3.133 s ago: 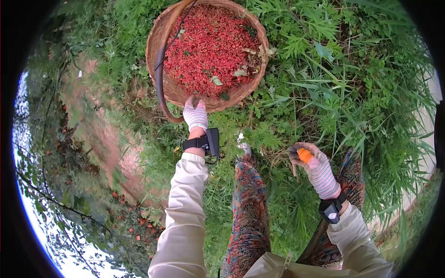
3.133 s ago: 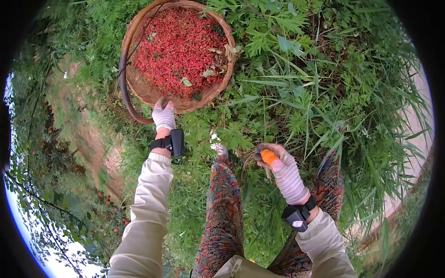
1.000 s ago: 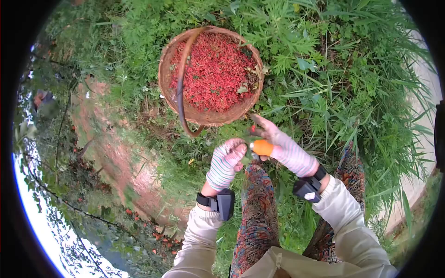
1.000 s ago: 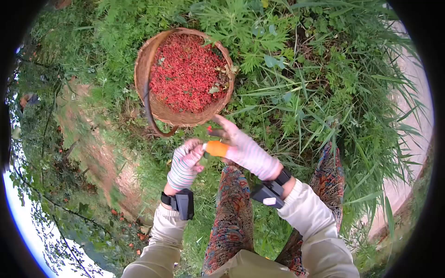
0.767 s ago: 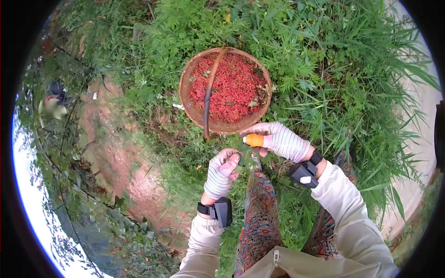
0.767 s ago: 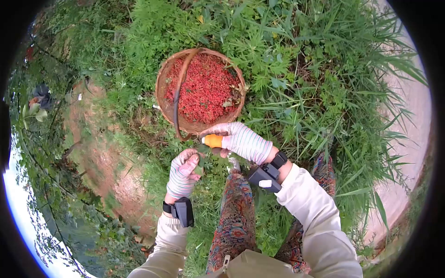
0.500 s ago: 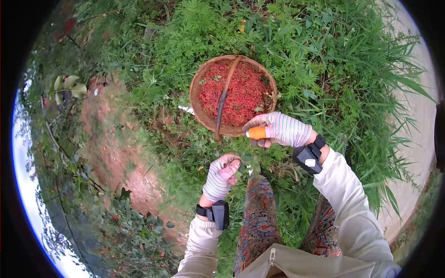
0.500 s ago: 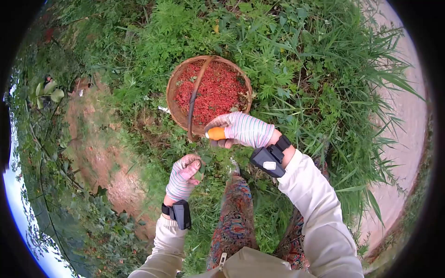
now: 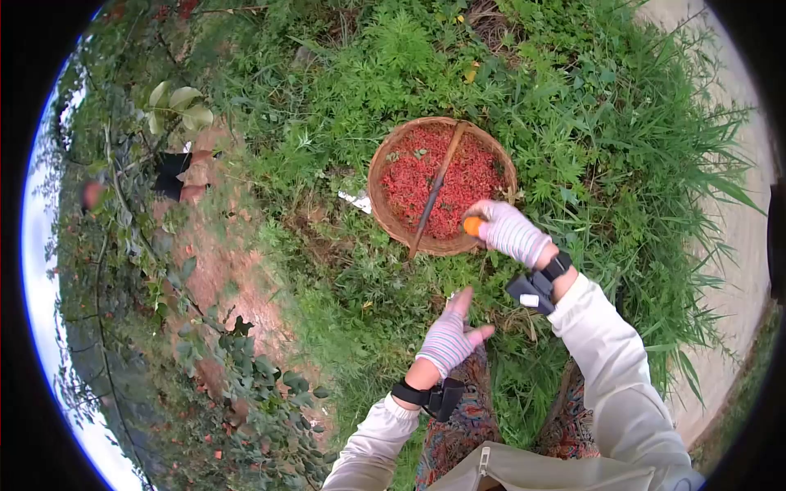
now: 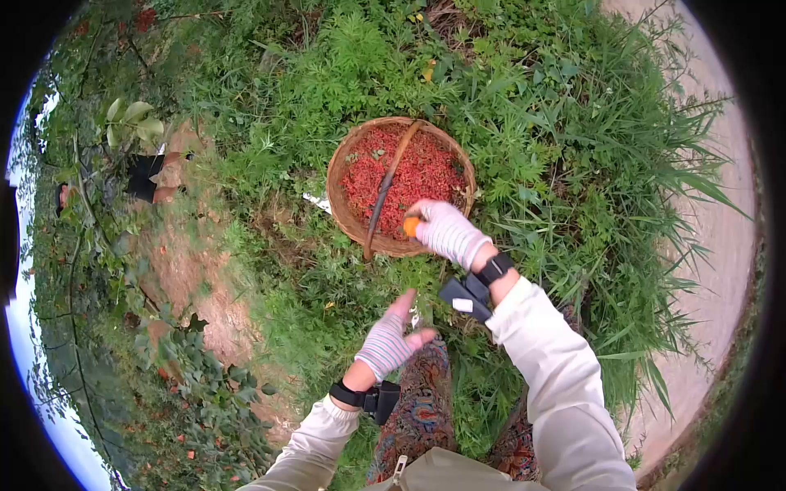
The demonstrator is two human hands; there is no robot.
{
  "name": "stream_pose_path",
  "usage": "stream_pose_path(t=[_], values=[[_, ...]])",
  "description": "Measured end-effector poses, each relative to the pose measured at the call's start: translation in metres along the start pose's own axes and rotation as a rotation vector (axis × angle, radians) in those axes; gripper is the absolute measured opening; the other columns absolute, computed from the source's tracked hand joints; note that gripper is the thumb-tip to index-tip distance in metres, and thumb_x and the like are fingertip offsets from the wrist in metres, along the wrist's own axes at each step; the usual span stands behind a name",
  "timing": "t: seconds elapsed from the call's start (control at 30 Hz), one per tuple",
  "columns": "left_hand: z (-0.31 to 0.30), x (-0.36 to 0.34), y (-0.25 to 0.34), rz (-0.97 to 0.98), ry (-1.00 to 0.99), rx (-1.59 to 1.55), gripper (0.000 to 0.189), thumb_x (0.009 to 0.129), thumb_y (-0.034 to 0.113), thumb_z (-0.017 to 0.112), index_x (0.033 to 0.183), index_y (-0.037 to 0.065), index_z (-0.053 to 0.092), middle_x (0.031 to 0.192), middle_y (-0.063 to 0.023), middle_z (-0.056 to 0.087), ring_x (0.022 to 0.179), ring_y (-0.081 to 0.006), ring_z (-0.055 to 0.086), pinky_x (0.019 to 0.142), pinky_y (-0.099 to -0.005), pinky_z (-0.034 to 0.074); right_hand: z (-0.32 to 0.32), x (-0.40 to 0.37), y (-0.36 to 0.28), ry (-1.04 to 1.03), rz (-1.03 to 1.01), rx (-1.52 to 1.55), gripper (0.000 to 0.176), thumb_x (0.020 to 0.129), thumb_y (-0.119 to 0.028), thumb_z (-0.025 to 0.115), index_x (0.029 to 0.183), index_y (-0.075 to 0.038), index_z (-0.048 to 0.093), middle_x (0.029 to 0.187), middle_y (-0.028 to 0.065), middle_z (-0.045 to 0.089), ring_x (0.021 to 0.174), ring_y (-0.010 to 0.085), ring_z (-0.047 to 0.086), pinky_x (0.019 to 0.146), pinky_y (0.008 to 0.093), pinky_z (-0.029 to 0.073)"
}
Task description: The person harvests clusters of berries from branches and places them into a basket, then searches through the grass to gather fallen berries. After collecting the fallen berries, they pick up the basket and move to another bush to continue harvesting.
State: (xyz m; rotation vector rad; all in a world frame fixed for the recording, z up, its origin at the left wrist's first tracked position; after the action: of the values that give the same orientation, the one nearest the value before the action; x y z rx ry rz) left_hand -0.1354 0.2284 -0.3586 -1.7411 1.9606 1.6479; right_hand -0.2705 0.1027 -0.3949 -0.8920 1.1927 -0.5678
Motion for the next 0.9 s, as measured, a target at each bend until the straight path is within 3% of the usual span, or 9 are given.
stream_pose_path(t=[0.13,0.27,0.43,0.5,0.53,0.57,0.63,0.73,0.9], values=[[-0.021,0.023,0.013,-0.042,0.08,-0.182,0.038,0.078,0.028,0.065,0.098,-0.003,0.055,0.08,-0.0156,0.064,0.072,-0.0239,0.064,0.065,-0.0321,0.05,0.038,-0.055,0.002,-0.181,-0.058,-0.023,0.036,0.078,-0.006,0.052,0.114,-0.004,0.05,0.091,0.0094,0.06,0.077,0.016,0.057,0.07,0.0277,0.047],[-0.011,0.014,0.017,0.191,0.021,0.01,0.036,0.084,0.035,0.056,0.093,0.0,0.057,0.067,-0.0182,0.058,0.063,-0.0324,0.059,0.058,-0.0359,0.047,0.038,-0.082,-0.011,-0.233,-0.139,-0.027,0.042,0.077,-0.007,0.053,0.119,-0.005,0.047,0.095,0.0114,0.059,0.087,0.0204,0.056,0.079,0.031,0.045],[-0.033,0.0,0.031,0.157,0.116,0.135,0.035,0.086,0.036,0.053,0.086,0.002,0.059,0.063,-0.0172,0.056,0.06,-0.0336,0.057,0.056,-0.0388,0.046,0.05,-0.095,-0.014,-0.384,-0.053,-0.106,0.041,0.079,-0.01,0.052,0.12,-0.006,0.046,0.09,0.0082,0.058,0.077,0.0165,0.055,0.071,0.0284,0.046],[-0.025,0.001,0.026,0.183,0.013,0.068,0.032,0.086,0.034,0.053,0.082,0.003,0.059,0.063,-0.0158,0.056,0.061,-0.0333,0.057,0.056,-0.0384,0.046,0.05,-0.098,-0.008,-0.43,0.075,0.015,0.066,0.075,-0.049,0.061,0.121,-0.005,0.045,0.089,0.0016,0.053,0.072,0.0074,0.047,0.064,0.0213,0.042],[-0.027,0.0,0.026,0.181,0.019,0.06,0.032,0.086,0.034,0.053,0.082,0.003,0.059,0.063,-0.0158,0.056,0.061,-0.0333,0.057,0.056,-0.0384,0.046,0.05,-0.097,-0.008,-0.408,0.066,0.063,0.063,0.076,-0.05,0.06,0.119,-0.005,0.047,0.087,0.0017,0.054,0.068,0.0069,0.047,0.062,0.0205,0.042],[-0.03,-0.002,0.029,0.213,0.035,0.006,0.03,0.086,0.032,0.052,0.08,0.003,0.059,0.063,-0.015,0.056,0.06,-0.0328,0.057,0.057,-0.0378,0.046,0.05,-0.095,-0.009,-0.415,0.072,0.056,0.063,0.076,-0.05,0.06,0.119,-0.005,0.047,0.087,0.0017,0.054,0.068,0.0069,0.047,0.062,0.0205,0.042],[-0.036,-0.005,0.028,0.238,0.058,-0.055,0.029,0.087,0.03,0.052,0.078,0.003,0.059,0.063,-0.0141,0.056,0.06,-0.0323,0.056,0.057,-0.0372,0.046,0.047,-0.086,-0.011,-0.356,0.065,0.066,0.033,0.08,-0.007,0.05,0.113,-0.006,0.052,0.085,0.0017,0.055,0.065,0.0081,0.051,0.059,0.0217,0.044],[-0.045,-0.006,0.004,0.139,0.106,-0.172,0.025,0.085,0.023,0.051,0.074,0.002,0.058,0.062,-0.0131,0.056,0.058,-0.0274,0.057,0.058,-0.0348,0.046,0.019,-0.05,0.019,-0.079,0.141,0.128,0.038,0.082,-0.004,0.046,0.12,-0.006,0.046,0.093,0.0049,0.056,0.07,0.0116,0.056,0.062,0.0219,0.047],[-0.045,0.004,-0.096,-0.161,0.249,0.187,0.052,0.08,0.023,0.055,0.123,-0.002,0.043,0.104,-0.0219,0.059,0.099,-0.0328,0.057,0.087,-0.0344,0.044,-0.017,0.007,0.064,0.388,0.337,0.347,0.06,0.088,-0.01,0.048,0.139,-0.014,0.016,0.121,0.0096,0.044,0.101,0.0199,0.049,0.079,0.0353,0.048]])
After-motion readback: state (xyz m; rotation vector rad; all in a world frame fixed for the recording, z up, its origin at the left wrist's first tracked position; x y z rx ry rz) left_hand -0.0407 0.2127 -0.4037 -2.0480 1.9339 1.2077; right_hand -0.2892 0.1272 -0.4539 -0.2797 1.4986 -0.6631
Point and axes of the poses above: each hand's wrist, its own x-axis towards the middle knuckle, its own z-axis out of the palm, y = z × x, the point moved 8 cm from there along x, towards the middle knuckle
